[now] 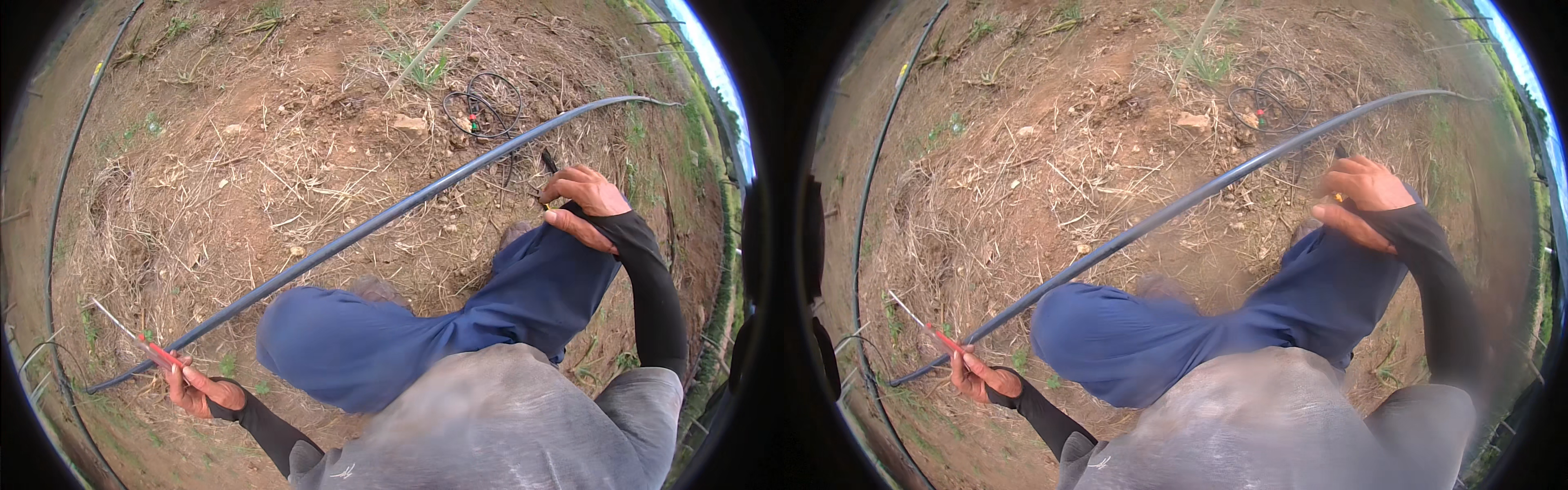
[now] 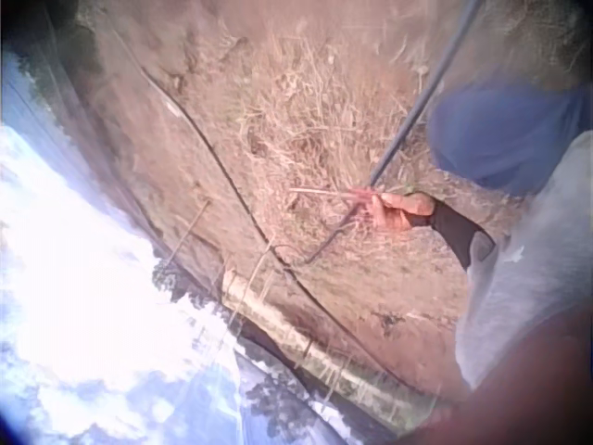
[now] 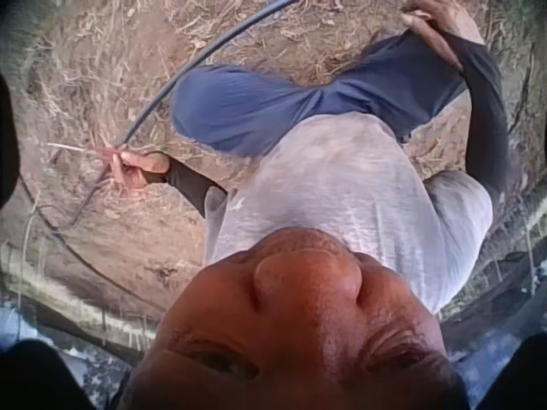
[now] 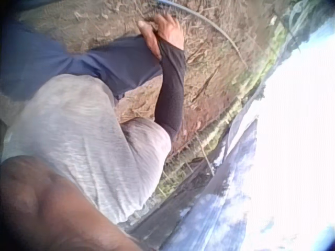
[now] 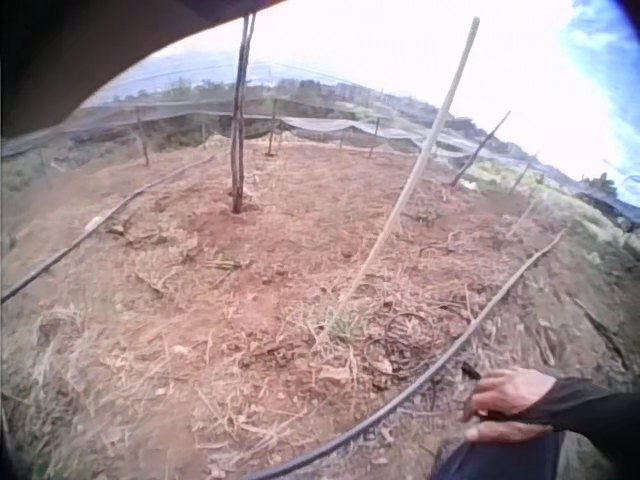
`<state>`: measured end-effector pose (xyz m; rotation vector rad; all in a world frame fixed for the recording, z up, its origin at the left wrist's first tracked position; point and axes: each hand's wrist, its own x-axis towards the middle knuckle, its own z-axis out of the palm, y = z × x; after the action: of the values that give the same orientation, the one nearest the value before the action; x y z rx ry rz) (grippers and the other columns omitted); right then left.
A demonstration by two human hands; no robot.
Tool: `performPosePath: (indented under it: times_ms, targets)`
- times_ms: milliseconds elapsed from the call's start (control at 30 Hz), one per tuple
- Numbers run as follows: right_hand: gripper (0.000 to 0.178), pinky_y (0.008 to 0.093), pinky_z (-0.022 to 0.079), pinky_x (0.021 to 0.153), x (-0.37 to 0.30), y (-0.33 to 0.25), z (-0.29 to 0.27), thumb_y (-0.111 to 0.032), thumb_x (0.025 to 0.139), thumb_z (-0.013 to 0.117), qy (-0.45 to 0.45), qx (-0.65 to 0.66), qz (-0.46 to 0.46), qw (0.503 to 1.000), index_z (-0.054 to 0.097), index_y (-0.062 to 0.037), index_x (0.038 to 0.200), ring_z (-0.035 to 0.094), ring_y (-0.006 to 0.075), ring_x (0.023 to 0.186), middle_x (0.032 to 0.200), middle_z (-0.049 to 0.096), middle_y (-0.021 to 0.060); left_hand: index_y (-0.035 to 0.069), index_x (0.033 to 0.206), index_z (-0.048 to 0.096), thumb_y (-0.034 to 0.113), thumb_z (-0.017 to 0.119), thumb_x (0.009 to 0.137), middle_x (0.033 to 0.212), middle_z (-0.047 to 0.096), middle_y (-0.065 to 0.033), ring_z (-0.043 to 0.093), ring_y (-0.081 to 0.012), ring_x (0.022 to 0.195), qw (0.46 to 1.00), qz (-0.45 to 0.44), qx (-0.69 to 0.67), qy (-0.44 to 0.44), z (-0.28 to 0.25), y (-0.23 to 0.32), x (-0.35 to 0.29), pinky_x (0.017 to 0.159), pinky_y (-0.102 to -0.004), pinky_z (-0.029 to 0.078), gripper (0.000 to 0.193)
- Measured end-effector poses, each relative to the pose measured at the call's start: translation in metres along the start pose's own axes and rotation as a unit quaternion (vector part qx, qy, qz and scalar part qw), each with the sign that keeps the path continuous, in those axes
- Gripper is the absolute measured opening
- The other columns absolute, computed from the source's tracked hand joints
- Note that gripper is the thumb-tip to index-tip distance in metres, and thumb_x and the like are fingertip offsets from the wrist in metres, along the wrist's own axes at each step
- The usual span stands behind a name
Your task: The person installs drip irrigation components in a field. They cut a black irrigation pipe with yellow shears, insert a small emitter, and secure it with a black plastic clip. The person repeats this process at multiple locations along the pipe.
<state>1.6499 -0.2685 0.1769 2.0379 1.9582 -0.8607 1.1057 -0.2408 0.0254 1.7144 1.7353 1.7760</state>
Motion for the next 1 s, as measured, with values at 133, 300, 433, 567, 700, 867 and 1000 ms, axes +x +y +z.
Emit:
performPosePath:
  times_ms: [133, 300, 433, 567, 700, 867, 1000]
  targets:
    - [0.054, 0.0415, 0.041, 0.101, 0.046, -0.033, 0.044, -0.041, 0.096, 0.054, -0.062, 0.390, -0.200, 0.897, 0.052, -0.0002, 0.132, 0.053, 0.0321, 0.122, 0.130, 0.054, 0.0203, 0.014, 0.109, 0.056, 0.012, 0.062, 0.092, 0.088, 0.064, -0.0101, 0.061, -0.0288, 0.090, 0.900, 0.191, -0.134, -0.369, 0.099, 0.120, 0.042, 0.080, -0.0403, 0.049, 0.019]
    - [0.070, 0.0418, 0.034, 0.111, 0.058, -0.072, 0.081, -0.048, 0.100, 0.044, -0.074, 0.805, -0.258, 0.530, 0.030, 0.0014, 0.147, 0.040, 0.0291, 0.136, 0.146, 0.040, 0.0162, 0.010, 0.107, 0.067, -0.002, 0.071, 0.069, 0.097, 0.069, -0.0135, 0.066, -0.0310, 0.093, 0.764, 0.339, -0.211, -0.507, 0.204, 0.217, 0.012, 0.077, -0.0381, 0.056, 0.040]
    - [0.058, 0.0418, 0.035, 0.110, 0.040, -0.031, 0.066, -0.043, 0.102, 0.042, -0.026, 0.813, -0.242, 0.529, 0.044, 0.0039, 0.135, 0.046, 0.0289, 0.130, 0.139, 0.046, 0.0200, 0.003, 0.113, 0.064, -0.007, 0.066, 0.072, 0.096, 0.070, -0.0145, 0.068, -0.0326, 0.087, 0.741, 0.330, -0.253, -0.527, 0.238, 0.250, -0.018, 0.076, -0.0380, 0.056, 0.042]
    - [0.034, 0.0438, 0.042, 0.104, 0.024, 0.036, 0.060, -0.041, 0.103, 0.041, 0.274, 0.807, -0.130, 0.507, 0.052, -0.0090, 0.108, 0.052, 0.0311, 0.124, 0.128, 0.056, 0.0221, 0.003, 0.125, 0.058, -0.004, 0.061, 0.082, 0.094, 0.071, -0.0156, 0.070, -0.0349, 0.084, 0.717, 0.130, -0.311, -0.610, 0.263, 0.276, -0.064, 0.075, -0.0394, 0.057, 0.044]
    - [0.031, 0.0296, 0.050, 0.071, 0.011, 0.087, 0.040, -0.036, 0.101, 0.050, 0.388, 0.779, -0.013, 0.492, 0.055, -0.0055, 0.108, 0.059, 0.0164, 0.075, 0.082, 0.061, 0.0082, 0.008, 0.122, 0.061, 0.036, 0.067, 0.086, 0.081, 0.069, -0.0133, 0.067, -0.0315, 0.079, 0.365, 0.114, 0.037, -0.923, 0.259, 0.272, -0.149, 0.076, -0.0397, 0.053, 0.046]
    - [0.033, 0.0217, 0.030, 0.051, 0.008, 0.085, 0.060, -0.032, 0.103, 0.048, 0.235, 0.647, 0.073, 0.722, 0.054, -0.0033, 0.116, 0.037, 0.0051, 0.057, 0.070, 0.044, -0.0018, 0.011, 0.106, 0.072, 0.067, 0.073, 0.067, 0.095, 0.069, -0.0129, 0.068, -0.0284, 0.087, 0.158, 0.090, 0.171, -0.968, 0.346, 0.252, -0.161, 0.070, -0.0416, 0.053, 0.069]
    - [0.036, 0.0282, 0.046, 0.073, 0.016, 0.084, 0.064, -0.028, 0.096, 0.058, 0.220, 0.474, 0.070, 0.850, 0.057, 0.0015, 0.118, 0.056, 0.0118, 0.080, 0.089, 0.063, 0.0073, 0.009, 0.133, 0.056, 0.062, 0.066, 0.080, 0.115, 0.066, -0.0205, 0.067, -0.0258, 0.104, 0.372, -0.265, 0.079, -0.886, 0.399, 0.178, -0.090, 0.080, -0.0360, 0.054, 0.075]
